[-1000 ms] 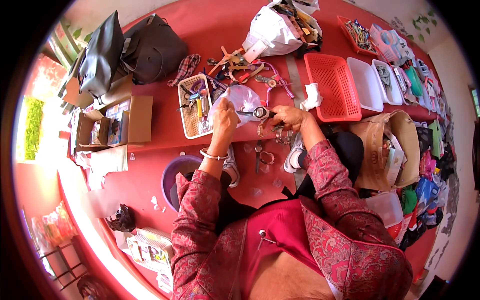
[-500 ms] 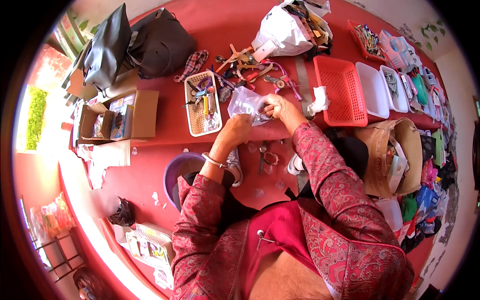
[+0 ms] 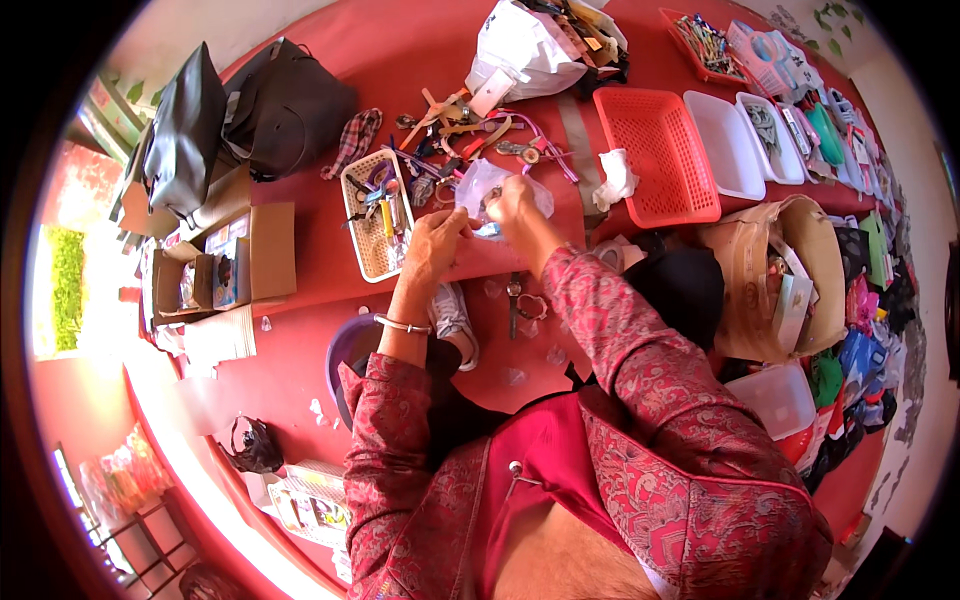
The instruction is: The person sits on the floor and sorts small accessories, such as hair clips and keychains, from a red basket into a clear plastic bag. They handle the items one by one, placing them into the bag and occasionally adjusting the bag's opening.
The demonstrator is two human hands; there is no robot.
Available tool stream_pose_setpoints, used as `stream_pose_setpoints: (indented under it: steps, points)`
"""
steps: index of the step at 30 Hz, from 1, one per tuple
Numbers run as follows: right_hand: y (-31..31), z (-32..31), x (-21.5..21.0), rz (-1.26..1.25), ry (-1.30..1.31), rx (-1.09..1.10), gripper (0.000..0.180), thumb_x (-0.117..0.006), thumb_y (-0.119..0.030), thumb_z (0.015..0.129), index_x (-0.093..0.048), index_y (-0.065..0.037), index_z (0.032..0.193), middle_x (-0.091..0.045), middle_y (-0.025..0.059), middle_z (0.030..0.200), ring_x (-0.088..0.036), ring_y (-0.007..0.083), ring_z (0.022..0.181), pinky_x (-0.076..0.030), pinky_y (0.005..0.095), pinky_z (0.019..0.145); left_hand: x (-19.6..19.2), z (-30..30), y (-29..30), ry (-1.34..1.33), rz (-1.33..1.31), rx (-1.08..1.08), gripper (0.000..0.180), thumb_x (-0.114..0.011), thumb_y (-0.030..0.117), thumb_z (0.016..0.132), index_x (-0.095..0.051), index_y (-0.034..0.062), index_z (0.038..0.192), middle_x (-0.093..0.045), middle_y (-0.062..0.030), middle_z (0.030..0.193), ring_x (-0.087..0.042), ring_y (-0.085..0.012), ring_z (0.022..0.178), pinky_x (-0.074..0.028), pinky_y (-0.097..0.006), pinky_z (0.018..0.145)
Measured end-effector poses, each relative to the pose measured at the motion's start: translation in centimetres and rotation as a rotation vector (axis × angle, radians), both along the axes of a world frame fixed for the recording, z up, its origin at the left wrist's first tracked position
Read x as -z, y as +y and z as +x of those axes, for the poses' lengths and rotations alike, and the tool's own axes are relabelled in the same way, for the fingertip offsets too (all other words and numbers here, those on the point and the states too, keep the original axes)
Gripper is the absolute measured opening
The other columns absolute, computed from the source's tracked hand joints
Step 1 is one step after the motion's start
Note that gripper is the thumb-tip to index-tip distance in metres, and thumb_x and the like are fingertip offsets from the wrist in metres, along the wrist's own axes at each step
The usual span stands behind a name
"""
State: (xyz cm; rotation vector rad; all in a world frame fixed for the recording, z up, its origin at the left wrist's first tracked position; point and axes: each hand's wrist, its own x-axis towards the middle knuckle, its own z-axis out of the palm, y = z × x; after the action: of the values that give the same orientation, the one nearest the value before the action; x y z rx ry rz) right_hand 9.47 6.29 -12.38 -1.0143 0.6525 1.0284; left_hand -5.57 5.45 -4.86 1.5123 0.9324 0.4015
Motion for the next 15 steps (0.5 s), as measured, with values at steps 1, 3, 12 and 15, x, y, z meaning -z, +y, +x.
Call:
stream_pose_setpoints:
  steps: [1,3,12,15]
  points:
    - [0.6,-0.8,1.5,0.021,-0.056,-0.007,0.013,-0.043,-0.012,0.081,-0.050,-0.004,0.087,-0.052,0.0072,0.068,-0.049,0.0185,0.057,-0.044,0.0300,0.054,1.4,0.0,0.2,-0.099,-0.105,-0.077,0.030,-0.045,0.026,0.084,-0.058,0.0006,0.075,-0.058,-0.0041,0.073,-0.050,-0.0127,0.064,-0.038,-0.024,0.059]
    - [1.9,-2.6,7.4,0.151,-0.310,-0.130,0.012,-0.048,-0.013,0.078,-0.053,-0.005,0.086,-0.052,0.0064,0.069,-0.049,0.0171,0.060,-0.042,0.0294,0.055,5.0,0.2,0.6,-0.301,-0.312,-0.225,0.030,-0.044,0.028,0.085,-0.059,0.0019,0.081,-0.060,-0.0031,0.078,-0.047,-0.0088,0.058,-0.036,-0.021,0.046]
    - [1.4,-0.8,3.5,0.062,-1.325,-1.478,0.024,-0.052,-0.024,0.076,-0.060,-0.001,0.081,-0.061,0.0149,0.080,-0.058,0.0248,0.076,-0.045,0.0390,0.065,4.4,-1.2,2.5,-0.260,-0.269,-0.638,0.019,-0.047,0.020,0.081,-0.062,0.0080,0.079,-0.059,-0.0027,0.078,-0.049,-0.0114,0.072,-0.032,-0.024,0.063]
    - [1.8,3.6,4.4,-0.133,-1.787,-1.805,0.038,-0.049,-0.035,0.075,-0.063,-0.001,0.079,-0.061,0.0201,0.084,-0.058,0.0327,0.082,-0.044,0.0426,0.074,5.8,-0.3,3.3,-0.452,-0.192,-0.651,0.018,-0.048,0.016,0.080,-0.061,0.0037,0.078,-0.060,-0.0057,0.077,-0.050,-0.0137,0.074,-0.035,-0.025,0.068]
